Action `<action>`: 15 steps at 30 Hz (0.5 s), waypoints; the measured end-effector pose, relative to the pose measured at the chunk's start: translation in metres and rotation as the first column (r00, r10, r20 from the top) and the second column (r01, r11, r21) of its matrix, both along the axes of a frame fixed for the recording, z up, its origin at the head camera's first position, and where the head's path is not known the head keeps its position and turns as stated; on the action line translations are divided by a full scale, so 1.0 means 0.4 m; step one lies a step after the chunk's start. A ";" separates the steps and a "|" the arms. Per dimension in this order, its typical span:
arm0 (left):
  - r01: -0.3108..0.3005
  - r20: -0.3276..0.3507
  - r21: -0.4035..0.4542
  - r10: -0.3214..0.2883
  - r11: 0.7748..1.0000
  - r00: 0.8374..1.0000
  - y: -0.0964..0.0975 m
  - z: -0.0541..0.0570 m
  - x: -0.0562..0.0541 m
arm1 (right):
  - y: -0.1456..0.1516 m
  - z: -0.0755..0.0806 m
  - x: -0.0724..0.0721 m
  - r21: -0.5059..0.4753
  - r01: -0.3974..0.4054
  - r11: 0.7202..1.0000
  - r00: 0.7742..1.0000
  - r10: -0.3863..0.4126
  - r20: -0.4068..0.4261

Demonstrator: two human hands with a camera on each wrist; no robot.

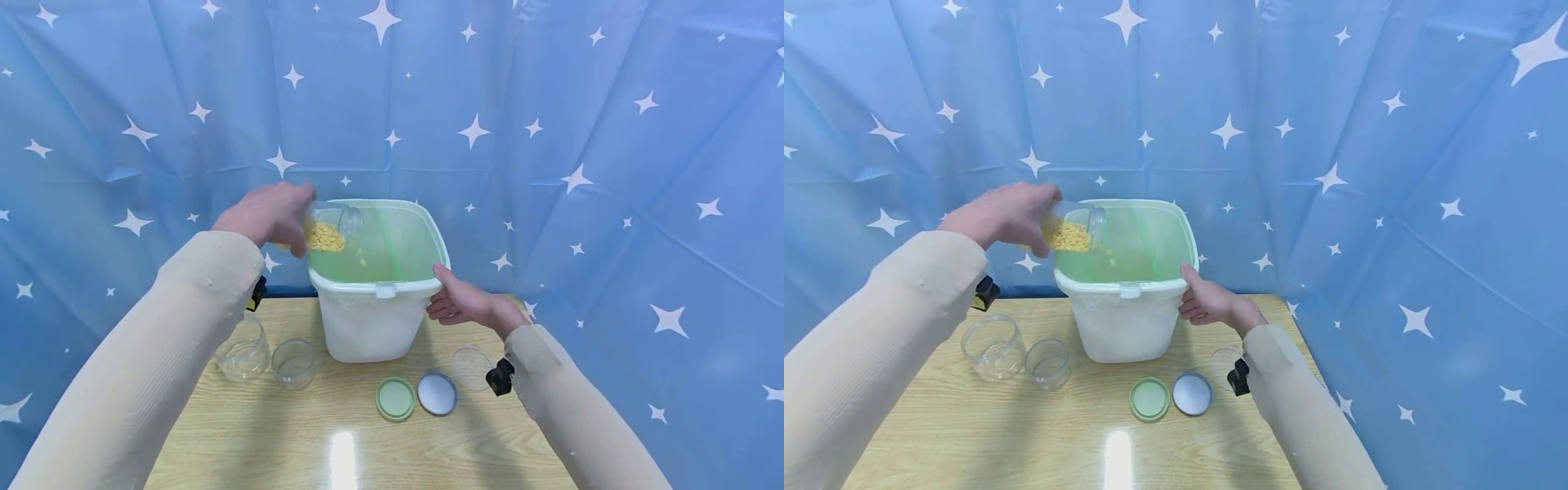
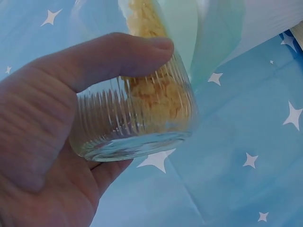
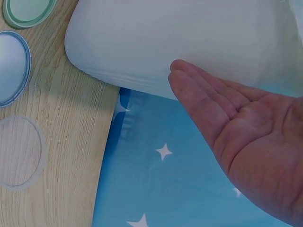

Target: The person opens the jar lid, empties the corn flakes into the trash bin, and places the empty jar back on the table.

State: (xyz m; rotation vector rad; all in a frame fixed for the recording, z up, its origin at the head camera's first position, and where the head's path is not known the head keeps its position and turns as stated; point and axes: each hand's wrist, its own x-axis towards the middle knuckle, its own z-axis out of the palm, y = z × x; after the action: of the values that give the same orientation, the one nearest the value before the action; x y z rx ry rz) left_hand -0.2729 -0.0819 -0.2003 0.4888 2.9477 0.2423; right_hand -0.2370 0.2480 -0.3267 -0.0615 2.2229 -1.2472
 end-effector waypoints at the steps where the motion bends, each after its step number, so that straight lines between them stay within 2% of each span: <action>1: 0.001 0.000 0.001 -0.001 1.000 1.000 0.001 0.000 0.000 | 0.000 -0.001 0.000 0.000 -0.002 1.000 1.000 0.002 0.000; 15: 0.036 -0.022 0.004 -0.036 0.999 0.999 0.014 -0.009 -0.009 | 0.002 -0.005 -0.002 0.004 0.003 1.000 1.000 -0.003 -0.008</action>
State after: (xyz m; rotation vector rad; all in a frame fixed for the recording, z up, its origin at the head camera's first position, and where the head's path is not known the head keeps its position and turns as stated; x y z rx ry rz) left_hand -0.2765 -0.0763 -0.2037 0.5480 2.9576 0.2401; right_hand -0.2378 0.2487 -0.3287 -0.0615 2.2327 -1.2466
